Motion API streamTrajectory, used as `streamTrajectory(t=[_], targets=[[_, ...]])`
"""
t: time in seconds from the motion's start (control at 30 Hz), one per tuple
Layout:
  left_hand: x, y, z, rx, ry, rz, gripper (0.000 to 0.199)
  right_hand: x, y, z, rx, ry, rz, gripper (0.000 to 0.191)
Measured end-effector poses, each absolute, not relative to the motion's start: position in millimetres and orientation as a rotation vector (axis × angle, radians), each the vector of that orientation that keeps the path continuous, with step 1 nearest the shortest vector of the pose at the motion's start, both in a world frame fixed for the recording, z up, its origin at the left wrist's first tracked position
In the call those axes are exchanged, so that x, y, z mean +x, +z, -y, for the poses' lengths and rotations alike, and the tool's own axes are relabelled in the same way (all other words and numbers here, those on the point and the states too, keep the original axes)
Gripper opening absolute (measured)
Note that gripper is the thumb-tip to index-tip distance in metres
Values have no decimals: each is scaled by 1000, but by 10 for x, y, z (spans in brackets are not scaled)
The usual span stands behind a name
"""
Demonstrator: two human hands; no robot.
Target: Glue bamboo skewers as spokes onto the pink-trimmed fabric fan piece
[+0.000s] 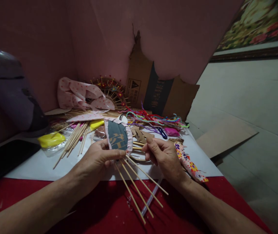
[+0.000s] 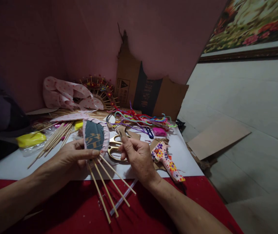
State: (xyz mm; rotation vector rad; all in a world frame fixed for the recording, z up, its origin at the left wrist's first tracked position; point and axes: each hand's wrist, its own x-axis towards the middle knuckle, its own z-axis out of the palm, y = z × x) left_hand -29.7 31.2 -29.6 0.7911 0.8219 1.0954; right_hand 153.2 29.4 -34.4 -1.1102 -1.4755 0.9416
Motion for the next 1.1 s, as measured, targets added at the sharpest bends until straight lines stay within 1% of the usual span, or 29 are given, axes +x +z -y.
streamTrajectory(t=[0.17, 0.5, 0.83, 1.1], targets=[[-298, -291, -300, 798, 1075, -820, 16, 1524, -329, -287, -1113, 939, 1475, 39], [-299, -329, -315, 803, 1087, -799, 18, 1533, -327, -284, -1121, 926, 1478, 39], [-291, -272, -297, 788, 1095, -818, 19, 1526, -325, -279, -1123, 924, 1481, 39], [-302, -279, -285, 820, 1087, -812, 17, 1534, -332, -281, -1119, 931, 1490, 39]])
